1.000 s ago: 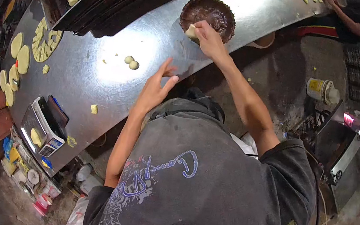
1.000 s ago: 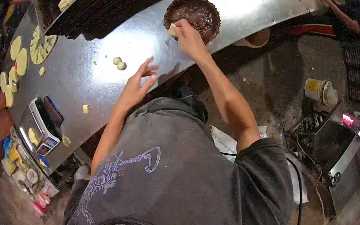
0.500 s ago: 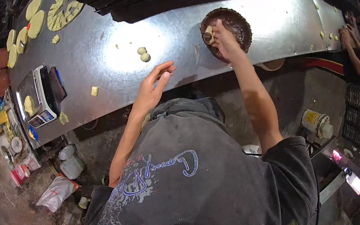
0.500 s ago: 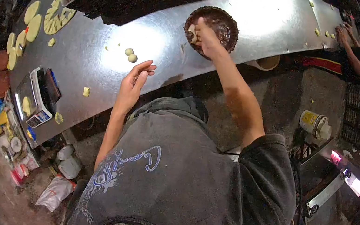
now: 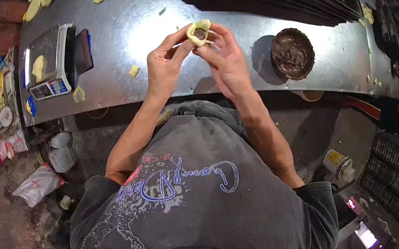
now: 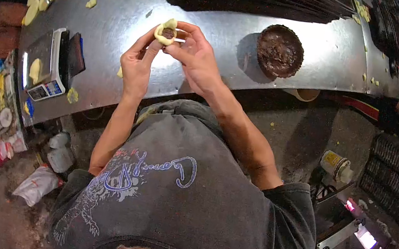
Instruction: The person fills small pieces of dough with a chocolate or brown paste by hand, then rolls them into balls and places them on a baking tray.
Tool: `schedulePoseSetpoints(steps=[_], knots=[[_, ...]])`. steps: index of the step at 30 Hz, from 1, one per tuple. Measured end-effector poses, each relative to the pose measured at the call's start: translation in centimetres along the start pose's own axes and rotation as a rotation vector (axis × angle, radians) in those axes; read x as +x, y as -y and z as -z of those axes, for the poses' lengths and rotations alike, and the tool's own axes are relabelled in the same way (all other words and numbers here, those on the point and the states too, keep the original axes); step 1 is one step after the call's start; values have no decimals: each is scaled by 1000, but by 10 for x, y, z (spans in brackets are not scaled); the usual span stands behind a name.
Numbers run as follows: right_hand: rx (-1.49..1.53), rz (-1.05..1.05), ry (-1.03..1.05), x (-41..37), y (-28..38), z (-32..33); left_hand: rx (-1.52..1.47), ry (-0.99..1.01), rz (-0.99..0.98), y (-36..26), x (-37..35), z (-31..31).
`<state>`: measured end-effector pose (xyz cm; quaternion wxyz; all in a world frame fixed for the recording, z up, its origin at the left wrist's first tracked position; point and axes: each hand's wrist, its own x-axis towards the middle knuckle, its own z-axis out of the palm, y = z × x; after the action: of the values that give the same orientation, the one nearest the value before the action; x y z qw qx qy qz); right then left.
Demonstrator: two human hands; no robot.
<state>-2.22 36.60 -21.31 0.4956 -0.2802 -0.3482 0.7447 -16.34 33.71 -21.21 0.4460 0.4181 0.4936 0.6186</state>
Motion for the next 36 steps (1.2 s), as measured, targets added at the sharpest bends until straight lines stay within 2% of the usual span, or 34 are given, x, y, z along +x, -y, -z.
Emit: schedulePoseSetpoints(steps=[2,4,6,7,9,13,16,17,18,21,23,25,26,29,30,33,34,36], knots=[[-307,102,-32,0,-9,-13,-10,33,102,-5,1,17],[-250,-127,59,0,-9,-12,-32,83,167,-8,1,34],[-96,-361,134,0,2,-15,-16,183,34,-5,2,53],[-130,-339,119,1,0,-15,-10,236,-33,-3,4,62],[-194,-291,87,4,-5,-15,183,272,-125,-1,11,77],[-611,233,23,4,-10,-42,342,240,-170,3,16,81],[-668,297,-6,-4,-10,-55,-64,109,87,-7,13,62],[-664,306,-27,-5,-10,-54,-145,128,139,-16,13,50],[-789,422,24,-5,-8,-51,-224,148,195,-27,14,37],[-943,638,130,-9,10,-58,-160,205,357,-11,24,30],[-865,472,55,-12,11,-47,-126,385,418,-2,30,44],[-792,275,11,-11,13,-29,-49,271,254,-8,20,27],[-640,144,-46,-10,22,-28,-10,208,171,-11,16,16],[-213,43,-172,4,19,-4,-20,170,-49,-6,9,-9],[-140,24,-162,4,23,3,68,193,-65,-4,8,-11],[-235,85,-111,4,27,20,269,165,-102,-15,3,-37],[-288,111,-142,4,30,21,245,183,-142,-7,2,-43],[-500,237,-174,-2,40,19,102,210,-19,-1,1,-47]])
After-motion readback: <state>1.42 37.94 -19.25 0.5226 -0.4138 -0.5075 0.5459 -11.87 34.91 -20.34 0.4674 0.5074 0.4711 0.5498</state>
